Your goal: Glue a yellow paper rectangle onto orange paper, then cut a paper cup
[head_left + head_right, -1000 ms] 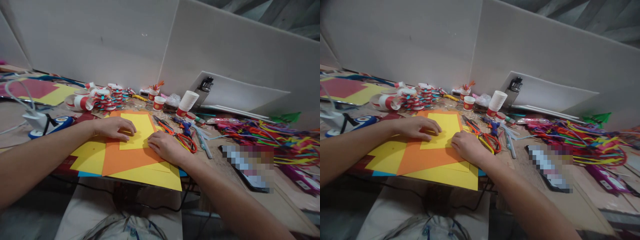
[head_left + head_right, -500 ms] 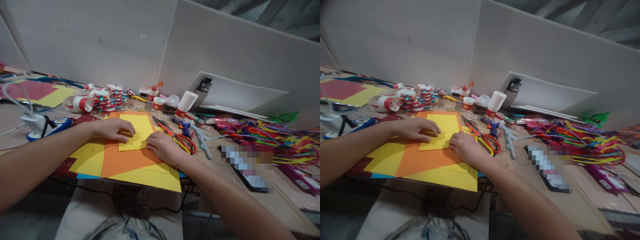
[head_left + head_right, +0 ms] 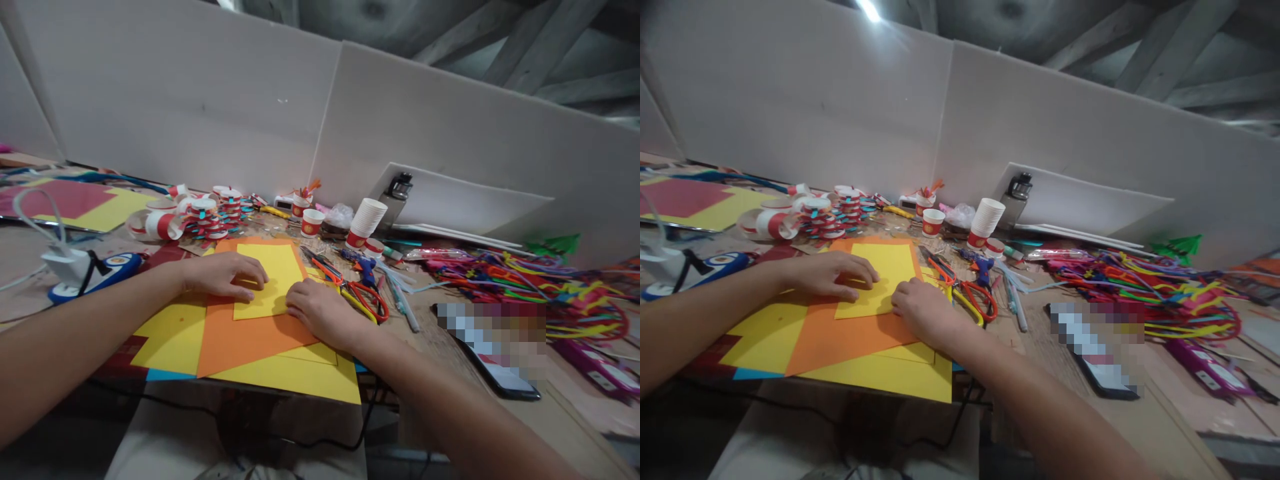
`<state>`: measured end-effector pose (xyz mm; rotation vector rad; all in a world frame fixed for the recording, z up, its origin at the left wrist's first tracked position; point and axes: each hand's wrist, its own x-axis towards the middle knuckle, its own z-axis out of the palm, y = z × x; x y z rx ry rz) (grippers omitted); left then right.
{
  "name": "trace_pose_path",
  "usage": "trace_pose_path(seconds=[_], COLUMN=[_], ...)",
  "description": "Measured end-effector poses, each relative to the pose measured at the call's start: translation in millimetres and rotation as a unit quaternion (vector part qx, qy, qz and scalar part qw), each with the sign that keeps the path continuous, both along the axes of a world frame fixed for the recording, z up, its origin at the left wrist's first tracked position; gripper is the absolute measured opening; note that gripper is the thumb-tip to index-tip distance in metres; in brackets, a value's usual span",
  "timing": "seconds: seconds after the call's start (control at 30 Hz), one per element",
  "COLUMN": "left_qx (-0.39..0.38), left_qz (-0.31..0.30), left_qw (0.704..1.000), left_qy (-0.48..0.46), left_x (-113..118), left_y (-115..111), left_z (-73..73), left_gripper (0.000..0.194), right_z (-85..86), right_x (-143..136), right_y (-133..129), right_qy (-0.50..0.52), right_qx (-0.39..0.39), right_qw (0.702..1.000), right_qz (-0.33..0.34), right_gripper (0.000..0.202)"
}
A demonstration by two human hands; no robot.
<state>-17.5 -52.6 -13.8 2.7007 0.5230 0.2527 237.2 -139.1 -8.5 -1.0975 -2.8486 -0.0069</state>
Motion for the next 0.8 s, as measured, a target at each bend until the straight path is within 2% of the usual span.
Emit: trace_pose_path(seconds=[0.13,0.3,0.5,0.7,0.8], left_qx=[-0.003,-0.009,-0.032,-0.086,-0.097], left_qz=[0.005,0.001,-0.01,-0.025,0.004], left_qw=[1.0,1.0,0.999,0.994,0.995], left_qy=[0.001,-0.003,-0.014,-0.056,-0.019], left_x=[0,0,-1,-4,-4], left_y=[0,0,4,5,4], left_z=[0.0,0.4,-1.9,3.1,5.2], left_gripper=[0.026,0.026,0.031,0.061,0.063], right_z=[4.7,5.9,8.1,11.1,9.5], right_x=[-6,-8,-10,-6,-5], right_y=[-6,3,18,36,45], right_qy=[-0.078,0.01,0.097,0.173,0.18], right_qx=[0.029,-0.026,-0.117,-0.179,-0.189], right_qw=[0.996,0.999,0.984,0.957,0.951], right_qz=[0.014,-0.045,-0.098,-0.149,-0.167], right_gripper=[0.013,0.016,0.012,0.016,0.017])
